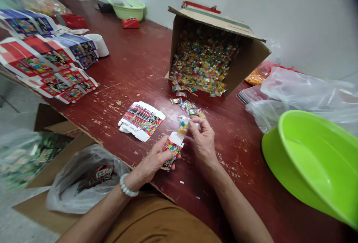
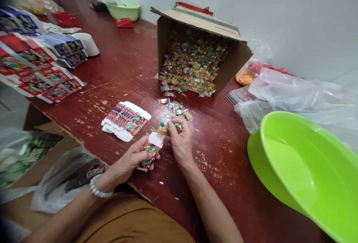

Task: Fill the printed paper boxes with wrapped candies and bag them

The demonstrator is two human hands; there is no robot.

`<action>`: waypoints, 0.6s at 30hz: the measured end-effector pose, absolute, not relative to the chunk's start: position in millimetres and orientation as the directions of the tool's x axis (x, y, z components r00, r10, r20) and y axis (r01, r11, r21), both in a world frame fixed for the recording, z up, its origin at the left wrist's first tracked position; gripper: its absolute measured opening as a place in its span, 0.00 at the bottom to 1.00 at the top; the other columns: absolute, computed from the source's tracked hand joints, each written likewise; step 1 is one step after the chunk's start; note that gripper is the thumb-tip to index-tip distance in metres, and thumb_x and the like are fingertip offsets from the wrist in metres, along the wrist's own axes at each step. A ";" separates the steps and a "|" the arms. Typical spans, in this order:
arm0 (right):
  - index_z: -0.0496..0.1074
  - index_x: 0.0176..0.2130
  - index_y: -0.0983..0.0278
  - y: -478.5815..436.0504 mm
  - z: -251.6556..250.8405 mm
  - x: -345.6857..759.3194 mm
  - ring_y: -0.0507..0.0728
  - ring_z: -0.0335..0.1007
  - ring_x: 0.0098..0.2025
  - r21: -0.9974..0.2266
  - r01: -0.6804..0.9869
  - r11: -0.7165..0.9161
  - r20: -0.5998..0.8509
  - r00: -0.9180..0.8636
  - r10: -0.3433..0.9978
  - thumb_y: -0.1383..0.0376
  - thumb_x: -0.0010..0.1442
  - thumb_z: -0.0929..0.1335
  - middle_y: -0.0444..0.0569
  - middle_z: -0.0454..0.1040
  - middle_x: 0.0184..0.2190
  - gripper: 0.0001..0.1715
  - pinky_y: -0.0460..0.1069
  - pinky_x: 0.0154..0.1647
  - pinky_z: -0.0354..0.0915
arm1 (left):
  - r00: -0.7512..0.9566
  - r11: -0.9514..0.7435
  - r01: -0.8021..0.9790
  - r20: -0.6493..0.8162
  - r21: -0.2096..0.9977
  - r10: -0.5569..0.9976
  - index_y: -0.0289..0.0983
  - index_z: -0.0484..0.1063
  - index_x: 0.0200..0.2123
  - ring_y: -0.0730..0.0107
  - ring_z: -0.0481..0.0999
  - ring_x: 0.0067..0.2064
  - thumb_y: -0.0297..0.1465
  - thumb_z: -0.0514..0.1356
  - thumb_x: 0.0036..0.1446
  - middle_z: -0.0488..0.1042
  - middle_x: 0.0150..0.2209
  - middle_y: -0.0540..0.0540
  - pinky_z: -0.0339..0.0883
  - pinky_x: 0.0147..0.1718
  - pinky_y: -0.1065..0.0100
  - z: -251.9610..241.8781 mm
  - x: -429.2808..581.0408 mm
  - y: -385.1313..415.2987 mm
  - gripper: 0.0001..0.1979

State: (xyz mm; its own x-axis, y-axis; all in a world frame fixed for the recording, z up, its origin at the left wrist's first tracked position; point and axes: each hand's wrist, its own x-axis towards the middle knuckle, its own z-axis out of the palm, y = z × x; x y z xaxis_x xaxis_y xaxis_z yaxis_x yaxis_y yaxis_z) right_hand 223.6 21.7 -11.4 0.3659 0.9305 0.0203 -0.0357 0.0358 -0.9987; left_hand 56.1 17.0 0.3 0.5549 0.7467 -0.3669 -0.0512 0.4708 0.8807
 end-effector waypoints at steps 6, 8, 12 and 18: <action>0.65 0.51 0.59 15.1 -21.5 211.2 0.53 0.71 0.33 -0.995 -0.007 0.095 0.082 0.441 0.894 0.59 0.57 0.72 0.42 0.69 0.33 0.24 0.48 0.34 0.71 | 0.534 0.498 -0.102 -0.375 0.861 0.758 0.37 0.67 0.50 0.75 0.70 0.25 0.30 0.62 0.47 0.75 0.33 0.50 0.66 0.23 0.74 5.3 63.0 16.7 0.23; 0.67 0.51 0.59 10.5 -24.1 211.6 0.54 0.71 0.35 -0.984 0.128 0.122 0.164 0.404 0.900 0.60 0.60 0.70 0.44 0.70 0.34 0.20 0.50 0.37 0.70 | 0.536 0.513 -0.127 -0.376 0.849 0.756 0.37 0.66 0.50 0.75 0.71 0.25 0.30 0.62 0.47 0.75 0.32 0.50 0.66 0.23 0.74 5.4 64.6 17.5 0.24; 0.76 0.44 0.58 5.4 -20.6 221.5 0.59 0.70 0.50 -0.876 0.439 0.199 0.339 0.268 0.902 0.60 0.67 0.64 0.52 0.71 0.46 0.12 0.55 0.52 0.67 | 0.534 0.499 -0.140 -0.359 0.855 0.765 0.38 0.66 0.52 0.72 0.72 0.27 0.30 0.63 0.47 0.75 0.32 0.50 0.67 0.23 0.73 1.4 64.9 20.8 0.26; 0.74 0.55 0.56 16.6 -3.8 240.1 0.62 0.67 0.57 -0.799 0.521 0.301 0.356 0.005 0.935 0.59 0.63 0.69 0.51 0.74 0.52 0.20 0.58 0.60 0.61 | 0.549 0.341 -0.018 -0.276 0.940 0.789 0.39 0.73 0.51 0.72 0.69 0.29 0.28 0.63 0.49 0.75 0.34 0.49 0.64 0.26 0.73 -7.9 55.1 25.0 0.23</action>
